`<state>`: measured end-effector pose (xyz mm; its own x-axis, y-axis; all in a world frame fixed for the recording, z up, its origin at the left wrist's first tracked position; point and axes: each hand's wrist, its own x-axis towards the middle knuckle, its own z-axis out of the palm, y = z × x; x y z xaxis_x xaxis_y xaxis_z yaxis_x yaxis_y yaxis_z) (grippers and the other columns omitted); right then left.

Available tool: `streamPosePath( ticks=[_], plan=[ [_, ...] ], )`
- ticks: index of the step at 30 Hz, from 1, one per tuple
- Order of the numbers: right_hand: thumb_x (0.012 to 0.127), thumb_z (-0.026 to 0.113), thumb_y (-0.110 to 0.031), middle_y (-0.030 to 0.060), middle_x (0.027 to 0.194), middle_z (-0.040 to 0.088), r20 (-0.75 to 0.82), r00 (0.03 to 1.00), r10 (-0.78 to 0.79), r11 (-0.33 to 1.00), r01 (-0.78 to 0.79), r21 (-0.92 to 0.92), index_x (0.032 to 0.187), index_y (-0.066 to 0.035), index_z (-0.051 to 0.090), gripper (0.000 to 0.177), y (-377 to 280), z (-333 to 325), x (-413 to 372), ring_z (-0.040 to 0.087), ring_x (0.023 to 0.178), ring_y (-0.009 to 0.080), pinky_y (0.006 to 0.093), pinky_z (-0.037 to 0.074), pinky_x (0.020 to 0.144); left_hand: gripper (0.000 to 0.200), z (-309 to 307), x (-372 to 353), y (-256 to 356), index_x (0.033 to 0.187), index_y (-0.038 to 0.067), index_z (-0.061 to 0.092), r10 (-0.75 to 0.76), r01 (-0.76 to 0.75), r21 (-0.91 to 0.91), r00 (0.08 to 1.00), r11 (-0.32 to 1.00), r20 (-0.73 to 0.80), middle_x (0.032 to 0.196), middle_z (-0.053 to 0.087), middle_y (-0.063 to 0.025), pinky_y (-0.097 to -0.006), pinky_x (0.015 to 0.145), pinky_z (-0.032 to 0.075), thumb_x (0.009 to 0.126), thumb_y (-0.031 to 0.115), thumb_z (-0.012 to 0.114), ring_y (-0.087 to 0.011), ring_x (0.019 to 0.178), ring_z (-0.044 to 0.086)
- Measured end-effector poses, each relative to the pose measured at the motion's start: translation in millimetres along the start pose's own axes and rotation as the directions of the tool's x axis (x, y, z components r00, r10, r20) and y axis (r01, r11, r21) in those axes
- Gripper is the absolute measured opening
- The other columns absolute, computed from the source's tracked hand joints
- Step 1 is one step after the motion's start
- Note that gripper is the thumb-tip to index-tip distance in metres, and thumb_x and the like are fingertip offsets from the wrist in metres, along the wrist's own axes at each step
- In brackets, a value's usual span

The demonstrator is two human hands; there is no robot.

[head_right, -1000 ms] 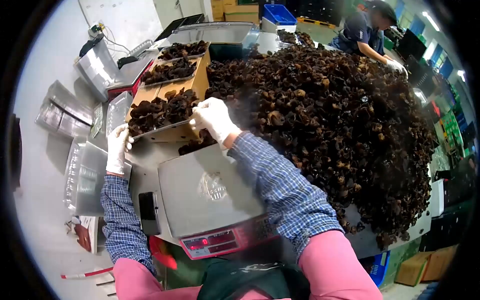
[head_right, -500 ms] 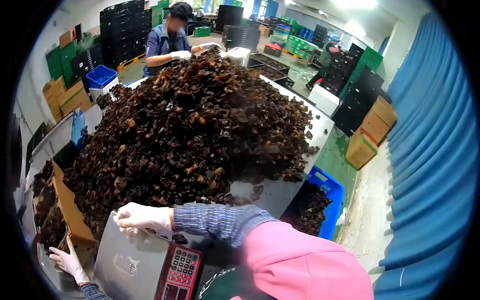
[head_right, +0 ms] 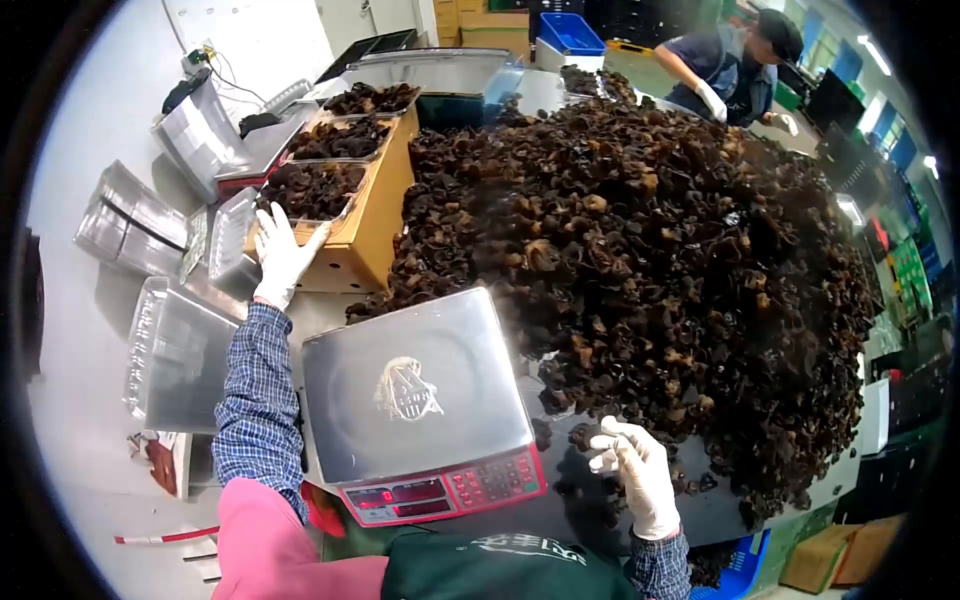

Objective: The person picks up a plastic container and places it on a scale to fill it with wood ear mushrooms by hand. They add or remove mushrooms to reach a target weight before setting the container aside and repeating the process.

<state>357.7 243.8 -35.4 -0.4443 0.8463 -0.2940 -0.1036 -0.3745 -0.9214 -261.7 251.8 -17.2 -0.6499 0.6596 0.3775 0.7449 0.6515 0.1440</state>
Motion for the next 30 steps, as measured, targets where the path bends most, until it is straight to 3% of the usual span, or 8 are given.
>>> streamPosePath(
  ticks=[4, 7, 10, 12, 14, 18, 21, 30],
  plan=[
    [0.105, 0.069, -0.028, 0.0143, 0.110, 0.075, -0.041, 0.998, 0.041, 0.999, -0.042, -0.027, 0.135, 0.004, 0.062, 0.044, -1, 3, 7, 0.073, 0.083, 0.0171, 0.0316, 0.061, 0.078, 0.127, -6, 5, 0, 0.167, -0.002, 0.011, -0.049, 0.049, 0.004, 0.996, 0.999, 0.070, 0.169, 0.011, -0.0380, -0.0592, 0.128, 0.011, 0.086, 0.083, 0.060, -0.0475, 0.159, 0.015],
    [0.105, 0.069, -0.027, 0.0135, 0.109, 0.076, -0.058, 0.996, 0.064, 0.995, -0.068, -0.073, 0.135, 0.003, 0.062, 0.044, -2, 4, 4, 0.073, 0.082, 0.0167, 0.0298, 0.059, 0.077, 0.114, -18, -14, -4, 0.167, 0.002, 0.021, 0.042, -0.044, -0.020, 0.997, 0.999, -0.069, 0.168, 0.024, -0.0323, -0.0556, 0.128, 0.015, 0.088, 0.068, 0.072, -0.0449, 0.157, 0.025],
    [0.105, 0.068, -0.028, 0.0123, 0.109, 0.076, -0.054, 0.997, 0.063, 0.993, -0.068, -0.101, 0.136, 0.002, 0.062, 0.043, 2, 0, 1, 0.073, 0.082, 0.0155, 0.0277, 0.057, 0.077, 0.090, -68, -41, -30, 0.158, 0.004, 0.043, 0.307, -0.354, -0.060, 0.873, 0.933, -0.380, 0.157, 0.049, -0.0236, -0.0509, 0.123, 0.031, 0.088, 0.042, 0.083, -0.0405, 0.145, 0.045],
    [0.106, 0.067, -0.029, 0.0118, 0.109, 0.076, -0.064, 0.996, 0.058, 0.991, -0.065, -0.113, 0.136, 0.001, 0.062, 0.043, 3, -3, -3, 0.072, 0.081, 0.0148, 0.0275, 0.057, 0.077, 0.064, -130, -65, -46, 0.141, 0.005, 0.063, 0.305, -0.296, 0.092, 0.841, 0.951, -0.447, 0.138, 0.065, -0.0157, -0.0456, 0.111, 0.044, 0.084, 0.024, 0.086, -0.0350, 0.128, 0.059],
    [0.106, 0.066, -0.027, 0.0108, 0.109, 0.075, -0.063, 0.997, 0.044, 0.994, -0.050, -0.093, 0.136, 0.002, 0.062, 0.042, 3, -7, -6, 0.071, 0.082, 0.0142, 0.0274, 0.056, 0.078, 0.050, -171, -83, -97, 0.128, 0.007, 0.069, 0.237, -0.178, 0.166, 0.846, 0.970, -0.477, 0.126, 0.070, -0.0145, -0.0454, 0.101, 0.049, 0.084, 0.024, 0.083, -0.0328, 0.116, 0.064],
    [0.107, 0.064, -0.025, 0.0095, 0.108, 0.074, -0.068, 0.998, 0.017, 0.995, -0.023, -0.096, 0.136, 0.002, 0.062, 0.040, 4, -12, -9, 0.070, 0.081, 0.0134, 0.0268, 0.056, 0.079, 0.031, -213, -138, -196, 0.116, 0.002, 0.071, -0.244, 0.322, 0.319, 0.934, 0.891, -0.262, 0.107, 0.074, -0.0135, -0.0406, 0.089, 0.054, 0.093, 0.023, 0.076, -0.0275, 0.096, 0.069],
    [0.107, 0.065, -0.025, 0.0096, 0.108, 0.074, -0.054, 0.998, 0.009, 0.997, -0.013, -0.075, 0.136, 0.001, 0.062, 0.040, 7, -12, -11, 0.070, 0.081, 0.0128, 0.0261, 0.056, 0.077, 0.024, -221, -162, -214, 0.102, -0.001, 0.075, -0.308, 0.293, -0.118, 0.940, 0.949, -0.146, 0.088, 0.074, -0.0079, -0.0341, 0.077, 0.053, 0.095, 0.022, 0.076, -0.0173, 0.081, 0.066],
    [0.109, 0.061, -0.020, 0.0083, 0.108, 0.075, -0.092, 0.991, -0.094, 0.988, 0.081, -0.134, 0.134, 0.000, 0.065, 0.033, 17, -28, -35, 0.069, 0.079, 0.0120, 0.0264, 0.056, 0.075, 0.024, -243, -141, -244, 0.084, -0.001, 0.072, -0.269, 0.320, -0.422, 0.947, 0.848, 0.177, 0.073, 0.059, 0.0055, -0.0264, 0.062, 0.039, 0.095, 0.020, 0.073, -0.0055, 0.067, 0.048]
  ],
)
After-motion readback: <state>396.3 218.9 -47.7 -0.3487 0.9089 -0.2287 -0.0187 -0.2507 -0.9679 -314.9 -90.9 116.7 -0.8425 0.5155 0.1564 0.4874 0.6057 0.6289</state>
